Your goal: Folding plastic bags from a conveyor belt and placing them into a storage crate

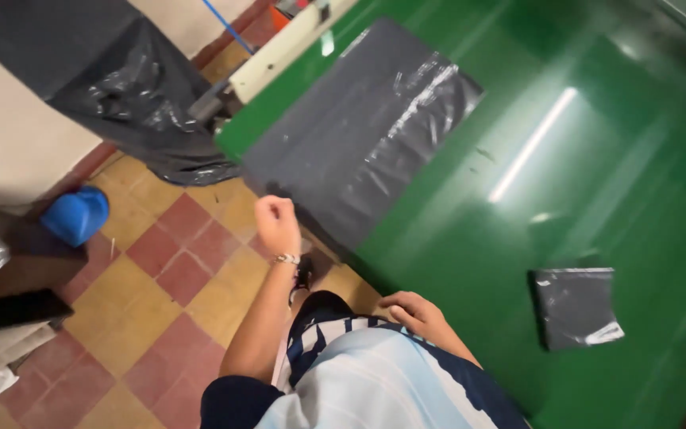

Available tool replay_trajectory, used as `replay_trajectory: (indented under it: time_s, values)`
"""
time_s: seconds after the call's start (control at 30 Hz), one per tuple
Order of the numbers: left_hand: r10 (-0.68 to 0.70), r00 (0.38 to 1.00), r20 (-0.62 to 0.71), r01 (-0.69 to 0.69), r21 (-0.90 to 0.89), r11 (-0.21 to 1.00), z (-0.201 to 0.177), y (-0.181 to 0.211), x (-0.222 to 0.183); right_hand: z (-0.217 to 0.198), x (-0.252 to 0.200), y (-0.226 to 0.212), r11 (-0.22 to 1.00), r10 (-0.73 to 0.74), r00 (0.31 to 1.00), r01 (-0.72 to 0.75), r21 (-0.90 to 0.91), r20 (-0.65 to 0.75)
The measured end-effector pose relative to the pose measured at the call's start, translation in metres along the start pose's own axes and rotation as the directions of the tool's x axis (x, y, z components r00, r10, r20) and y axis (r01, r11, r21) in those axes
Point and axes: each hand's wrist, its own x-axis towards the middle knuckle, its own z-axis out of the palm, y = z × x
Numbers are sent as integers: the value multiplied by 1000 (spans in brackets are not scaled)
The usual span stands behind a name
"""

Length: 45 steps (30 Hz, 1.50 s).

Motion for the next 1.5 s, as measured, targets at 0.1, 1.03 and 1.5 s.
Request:
replay_trajectory:
  time_s: [0.1,1.03,1.5]
  values:
    - [-170,984,-43,167,-74,983,-16,-91,79,13,36,-8,944,-111,921,-19,329,373]
    - [282,405,870,277,-411,869,116,91,269,-75,202,-66,368,412,604,575,731,-682]
    - [504,343,793,-755,-87,650,339,17,274,-240,349,91,731,555,375,208,650,-743]
